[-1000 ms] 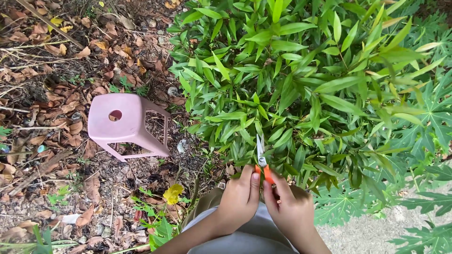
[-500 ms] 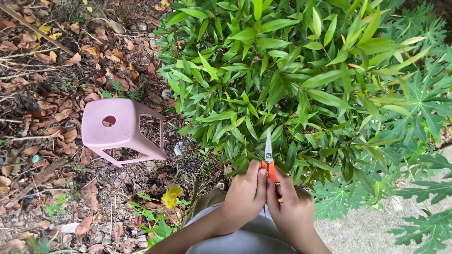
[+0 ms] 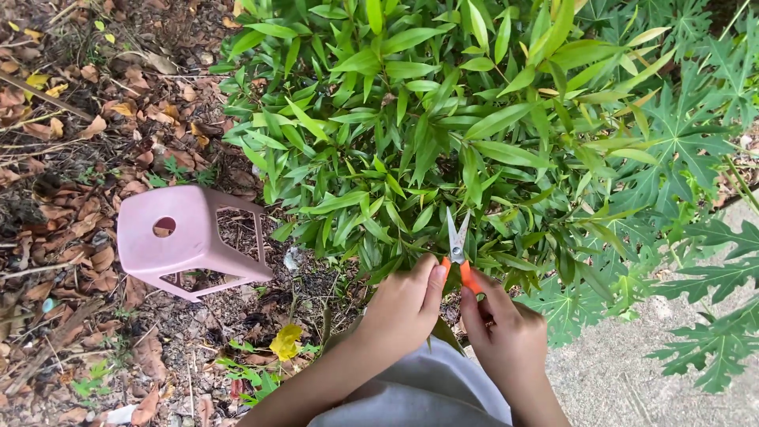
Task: Trimming a small green bush with orange garden shears.
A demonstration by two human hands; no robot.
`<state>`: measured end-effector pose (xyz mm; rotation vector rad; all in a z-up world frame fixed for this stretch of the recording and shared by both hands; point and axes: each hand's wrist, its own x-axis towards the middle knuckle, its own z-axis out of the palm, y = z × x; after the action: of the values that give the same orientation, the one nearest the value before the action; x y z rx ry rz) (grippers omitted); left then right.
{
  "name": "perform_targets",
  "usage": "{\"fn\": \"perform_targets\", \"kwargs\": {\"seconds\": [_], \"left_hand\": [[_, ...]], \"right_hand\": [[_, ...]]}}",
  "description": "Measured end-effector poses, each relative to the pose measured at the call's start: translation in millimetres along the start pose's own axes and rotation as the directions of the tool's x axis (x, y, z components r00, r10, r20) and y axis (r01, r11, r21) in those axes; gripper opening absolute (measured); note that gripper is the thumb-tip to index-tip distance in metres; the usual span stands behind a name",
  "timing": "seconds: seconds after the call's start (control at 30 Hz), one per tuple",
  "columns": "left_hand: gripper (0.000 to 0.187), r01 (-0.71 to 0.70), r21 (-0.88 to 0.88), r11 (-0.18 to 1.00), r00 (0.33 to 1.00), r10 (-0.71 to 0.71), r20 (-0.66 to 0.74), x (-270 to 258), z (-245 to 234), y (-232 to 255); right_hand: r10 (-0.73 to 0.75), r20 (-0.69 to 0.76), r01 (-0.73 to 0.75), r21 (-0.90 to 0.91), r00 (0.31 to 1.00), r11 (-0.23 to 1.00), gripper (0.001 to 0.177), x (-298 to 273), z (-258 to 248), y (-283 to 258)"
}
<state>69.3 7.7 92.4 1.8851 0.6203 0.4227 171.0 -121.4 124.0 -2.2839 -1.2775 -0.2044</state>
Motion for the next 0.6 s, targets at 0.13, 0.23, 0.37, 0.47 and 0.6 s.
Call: {"fn": "perform_targets", "kwargs": {"seconds": [0.13, 0.23, 0.37, 0.47, 0.6], "left_hand": [[0.029, 0.042, 0.037, 0.998, 0.999, -0.043, 0.023, 1, -7, 16], [0.027, 0.017, 0.001, 1.000, 0.998, -0.017, 0.065, -7, -5, 17], [0.026, -0.013, -0.029, 1.000, 0.999, 0.014, 0.051, -18, -1, 11], [0.026, -0.028, -0.058, 0.998, 0.999, 0.030, 0.027, -20, 5, 5], [0.026, -0.044, -0.021, 0.999, 0.998, 0.043, -0.054, -16, 12, -1]], "right_hand": [[0.029, 0.008, -0.029, -0.024, 1.000, 0.999, 0.030, -2, -5, 2], [-0.030, -0.026, 0.029, -0.030, 0.999, 0.999, 0.033, -8, -9, 4], [-0.026, 0.011, 0.026, 0.005, 1.000, 1.000, 0.034, -17, -8, 2], [-0.008, 0.034, 0.007, 0.014, 0.999, 1.000, 0.033, -20, -3, 6], [-0.004, 0.046, 0.004, 0.018, 0.999, 1.000, 0.032, -16, 4, 10]]}}
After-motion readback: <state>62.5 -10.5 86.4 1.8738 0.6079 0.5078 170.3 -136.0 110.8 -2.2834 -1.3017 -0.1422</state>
